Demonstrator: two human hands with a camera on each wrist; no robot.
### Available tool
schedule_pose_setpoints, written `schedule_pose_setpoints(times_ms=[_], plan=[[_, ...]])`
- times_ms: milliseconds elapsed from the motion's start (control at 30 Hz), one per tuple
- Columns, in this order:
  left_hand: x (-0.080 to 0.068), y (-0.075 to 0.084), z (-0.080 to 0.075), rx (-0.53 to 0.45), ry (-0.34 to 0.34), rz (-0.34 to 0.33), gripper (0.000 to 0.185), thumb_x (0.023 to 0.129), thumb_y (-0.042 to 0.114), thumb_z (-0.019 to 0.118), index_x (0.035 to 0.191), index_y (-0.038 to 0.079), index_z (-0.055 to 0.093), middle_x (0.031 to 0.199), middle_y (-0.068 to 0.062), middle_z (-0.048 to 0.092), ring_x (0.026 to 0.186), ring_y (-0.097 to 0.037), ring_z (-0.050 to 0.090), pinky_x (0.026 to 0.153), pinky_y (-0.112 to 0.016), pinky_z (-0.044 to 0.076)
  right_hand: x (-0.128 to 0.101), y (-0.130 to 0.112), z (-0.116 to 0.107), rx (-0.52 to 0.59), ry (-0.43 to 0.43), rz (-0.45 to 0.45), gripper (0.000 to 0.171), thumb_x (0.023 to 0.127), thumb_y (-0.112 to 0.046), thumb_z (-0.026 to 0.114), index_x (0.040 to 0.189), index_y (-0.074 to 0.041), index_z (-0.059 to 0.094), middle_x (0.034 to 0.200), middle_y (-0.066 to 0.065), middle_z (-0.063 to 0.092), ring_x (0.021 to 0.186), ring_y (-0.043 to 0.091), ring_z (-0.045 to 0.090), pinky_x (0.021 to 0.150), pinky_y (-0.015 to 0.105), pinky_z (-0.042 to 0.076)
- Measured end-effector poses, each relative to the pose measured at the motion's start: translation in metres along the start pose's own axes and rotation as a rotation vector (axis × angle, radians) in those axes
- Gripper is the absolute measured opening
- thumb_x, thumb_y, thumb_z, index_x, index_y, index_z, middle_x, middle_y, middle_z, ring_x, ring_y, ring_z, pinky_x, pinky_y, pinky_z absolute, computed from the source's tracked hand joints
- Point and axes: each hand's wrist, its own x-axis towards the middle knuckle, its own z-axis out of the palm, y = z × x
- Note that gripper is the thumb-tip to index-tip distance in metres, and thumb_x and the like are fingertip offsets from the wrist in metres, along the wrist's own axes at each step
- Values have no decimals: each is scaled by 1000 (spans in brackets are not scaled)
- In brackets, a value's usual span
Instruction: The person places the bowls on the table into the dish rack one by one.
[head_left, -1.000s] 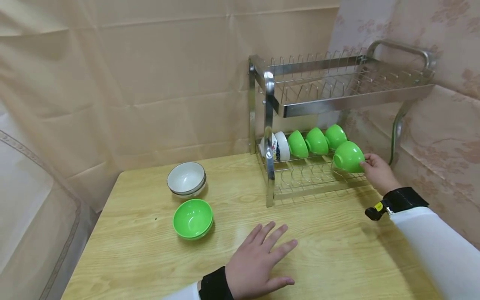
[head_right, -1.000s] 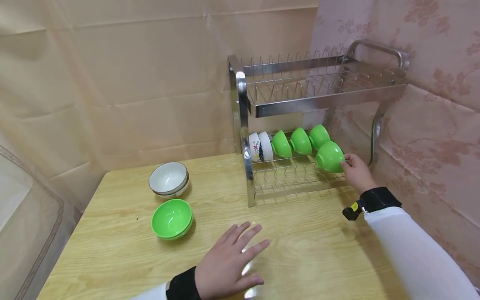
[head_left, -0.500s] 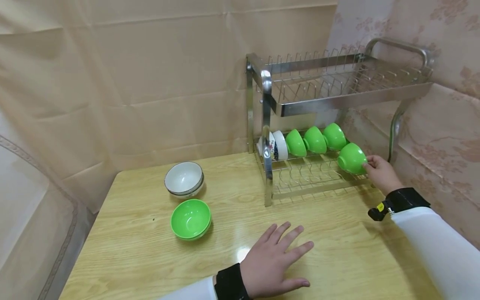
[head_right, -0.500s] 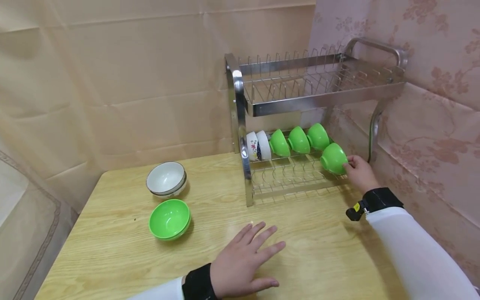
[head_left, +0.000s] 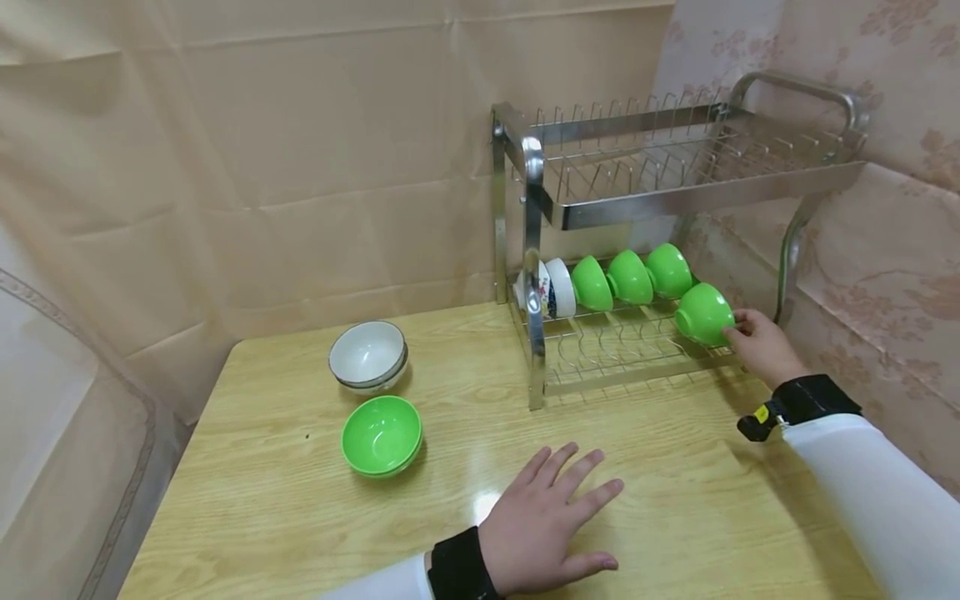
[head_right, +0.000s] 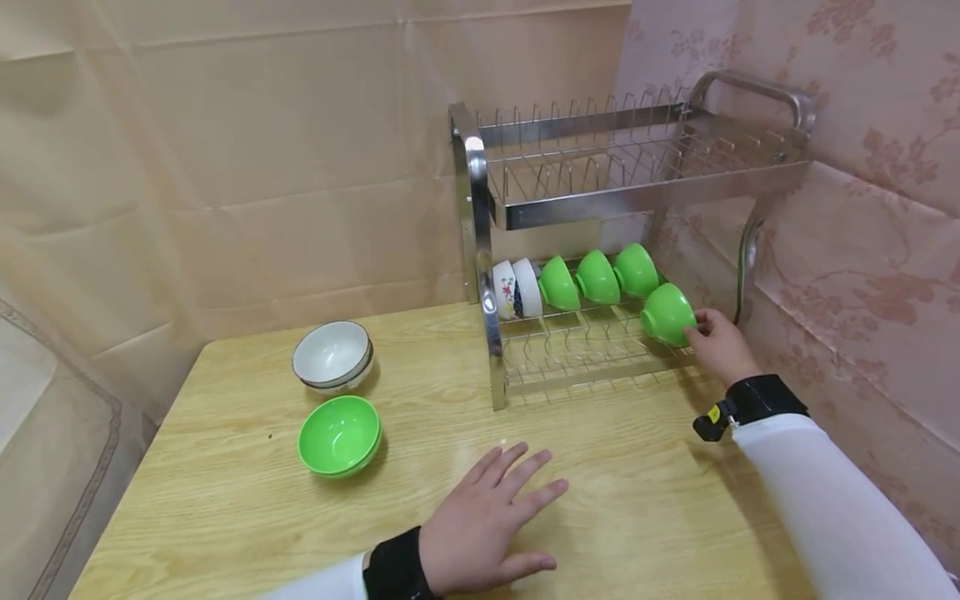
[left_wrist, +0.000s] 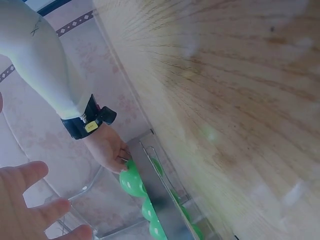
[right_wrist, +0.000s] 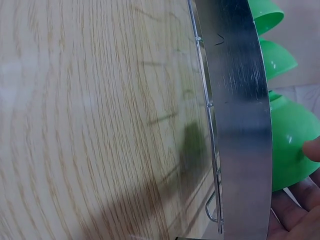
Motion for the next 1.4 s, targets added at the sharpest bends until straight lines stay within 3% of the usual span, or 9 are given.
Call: schedule_pose_setpoints(times_ms=[100,233,400,533,667,867,1033,1133,1400], plan=[[-1,-1,0,8,-6,-12,77,93,76,29,157,33,28,162,-2,24,147,-29,25,118,-47,24,0,-1,1,31,5,2,61,106,-28,38,143,18,25,134,42,38,120,53,41,81,48,47],[-4,-5,0,5,-8,-38,76,93,76,29,156,33,30,161,-2,25,146,-29,26,118,-47,25,-3,-4,2,82,31,4,67,105,-29,39,148,17,15,142,44,27,129,57,31,97,65,36],[-9,-15,-2,-17,-15,-101,75,93,76,31,155,33,32,161,-2,27,146,-29,27,117,-48,27,-13,-13,2,127,102,21,76,103,-32,43,151,12,5,150,43,15,137,59,19,105,71,26],[-14,-23,-5,-39,-17,-169,76,92,75,38,155,32,33,161,-2,26,146,-29,27,117,-49,25,-27,-28,8,88,152,8,82,102,-39,46,153,9,4,153,40,9,139,58,14,107,72,20],[-23,-29,-7,-57,-20,-220,77,91,73,44,155,31,34,161,-3,26,147,-31,26,117,-50,24,-48,-56,27,-25,168,-101,82,100,-38,54,154,8,12,152,40,15,137,58,20,106,72,21],[-33,-36,-5,-55,-1,-268,75,92,73,41,153,30,38,160,-4,30,146,-32,27,116,-51,26,-88,-96,70,-247,88,-420,80,92,-38,68,150,3,30,152,31,28,139,52,24,110,69,18],[-37,-37,-4,-59,14,-285,75,92,72,43,153,28,39,159,-6,31,145,-32,29,115,-52,28,-115,-110,100,-392,45,-630,82,83,-48,75,145,-5,43,150,23,37,139,44,30,113,63,20],[-39,-38,-3,-67,13,-288,76,91,71,47,153,27,40,159,-6,32,145,-32,29,115,-52,28,-127,-113,110,-435,12,-685,84,81,-54,74,145,-7,45,151,21,38,141,42,30,115,61,18],[-47,-43,-1,-89,-12,-319,74,92,68,50,153,26,39,158,-6,33,145,-33,29,116,-53,27,-137,-117,118,-473,-26,-717,86,82,-59,70,148,-10,43,155,19,33,143,42,27,120,55,9]])
